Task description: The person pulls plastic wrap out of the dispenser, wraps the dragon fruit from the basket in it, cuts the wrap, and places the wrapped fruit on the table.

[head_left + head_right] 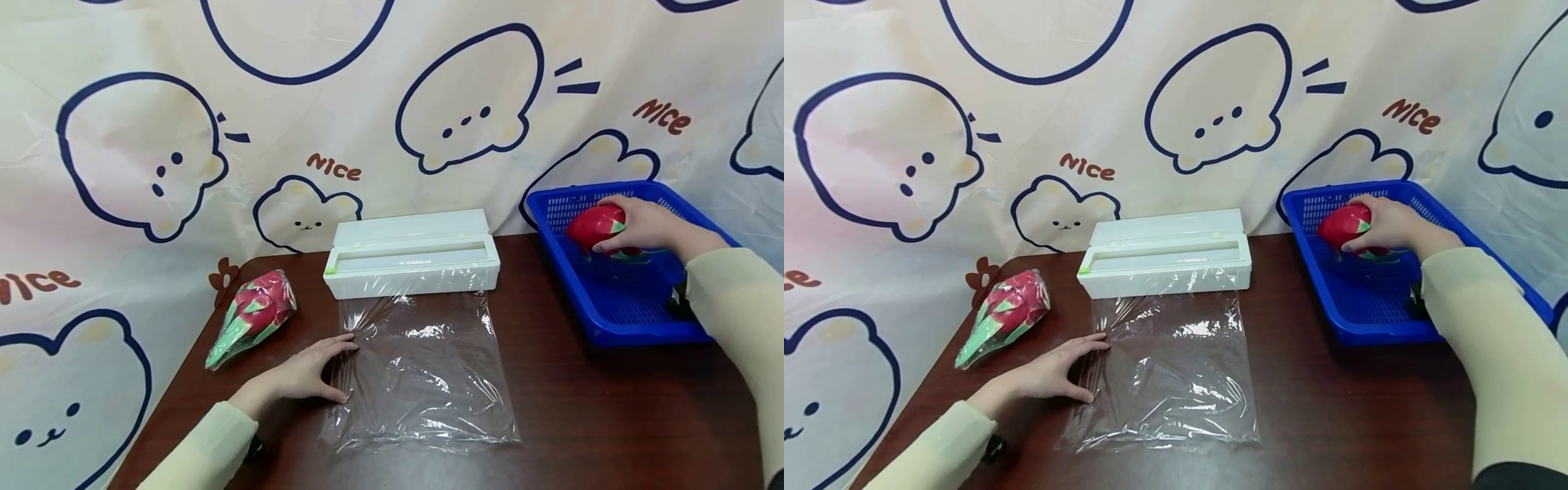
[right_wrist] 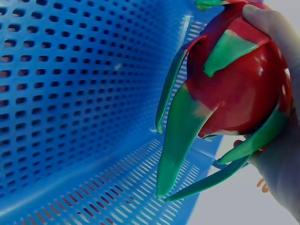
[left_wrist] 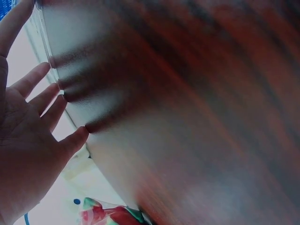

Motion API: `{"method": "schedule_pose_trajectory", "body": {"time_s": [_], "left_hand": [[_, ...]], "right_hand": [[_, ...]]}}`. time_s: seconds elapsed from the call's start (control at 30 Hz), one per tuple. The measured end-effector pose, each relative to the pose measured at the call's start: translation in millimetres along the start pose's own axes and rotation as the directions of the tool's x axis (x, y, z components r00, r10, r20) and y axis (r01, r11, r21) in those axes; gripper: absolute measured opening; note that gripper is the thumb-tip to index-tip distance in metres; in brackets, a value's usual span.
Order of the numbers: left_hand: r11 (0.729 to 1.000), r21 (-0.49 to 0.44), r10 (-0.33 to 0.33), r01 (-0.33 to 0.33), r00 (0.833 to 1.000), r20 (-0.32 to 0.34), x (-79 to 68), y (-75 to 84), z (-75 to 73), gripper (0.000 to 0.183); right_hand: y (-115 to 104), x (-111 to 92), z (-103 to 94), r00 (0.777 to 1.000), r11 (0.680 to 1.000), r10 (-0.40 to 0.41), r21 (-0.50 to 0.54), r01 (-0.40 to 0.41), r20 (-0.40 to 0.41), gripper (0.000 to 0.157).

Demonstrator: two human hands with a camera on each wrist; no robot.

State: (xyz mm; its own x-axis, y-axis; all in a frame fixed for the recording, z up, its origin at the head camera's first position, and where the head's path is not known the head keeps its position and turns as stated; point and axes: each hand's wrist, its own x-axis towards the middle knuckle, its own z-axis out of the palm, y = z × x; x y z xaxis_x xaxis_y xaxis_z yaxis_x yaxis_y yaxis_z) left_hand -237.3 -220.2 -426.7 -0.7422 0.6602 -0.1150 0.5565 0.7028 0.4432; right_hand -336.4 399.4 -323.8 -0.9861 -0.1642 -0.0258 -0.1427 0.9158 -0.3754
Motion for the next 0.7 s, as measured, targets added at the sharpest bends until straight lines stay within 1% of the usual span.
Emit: {"method": "schedule_pose_trajectory", "body": {"time_s": [0.13,0.23,0.4,0.47,0.57,0.7], "left_hand": [[1.000,-0.006,0.000,0.000,1.000,0.002,-0.5,0.4,0.0,0.082],[1.000,-0.010,0.004,-0.004,1.000,0.002,-1.1,0.8,-1.4,0.081],[1.000,-0.007,0.025,-0.025,1.000,-0.005,-2.0,1.3,-4.0,0.081],[1.000,-0.007,0.030,-0.030,1.000,-0.004,-1.9,1.4,-4.1,0.081],[1.000,-0.011,0.025,-0.025,1.000,0.000,-1.5,1.5,-3.8,0.080],[1.000,-0.015,0.019,-0.019,1.000,-0.002,-2.0,1.3,-2.4,0.080]], "right_hand": [[-8.4,-8.2,-12.4,0.999,1.000,0.010,-0.005,-0.010,-0.037,0.098],[-16.3,-14.8,-20.8,0.998,1.000,0.001,0.017,-0.001,-0.057,0.098],[-35.4,-21.7,-32.6,0.991,0.996,-0.076,0.034,0.080,-0.113,0.091],[-45.3,-23.8,-37.5,0.985,0.994,-0.107,0.015,0.110,-0.133,0.091],[-62.9,-27.6,-43.3,0.981,0.990,-0.139,-0.013,0.138,-0.138,0.092],[-89.3,-33.9,-46.3,0.969,0.978,-0.207,-0.024,0.206,-0.135,0.091]]}}
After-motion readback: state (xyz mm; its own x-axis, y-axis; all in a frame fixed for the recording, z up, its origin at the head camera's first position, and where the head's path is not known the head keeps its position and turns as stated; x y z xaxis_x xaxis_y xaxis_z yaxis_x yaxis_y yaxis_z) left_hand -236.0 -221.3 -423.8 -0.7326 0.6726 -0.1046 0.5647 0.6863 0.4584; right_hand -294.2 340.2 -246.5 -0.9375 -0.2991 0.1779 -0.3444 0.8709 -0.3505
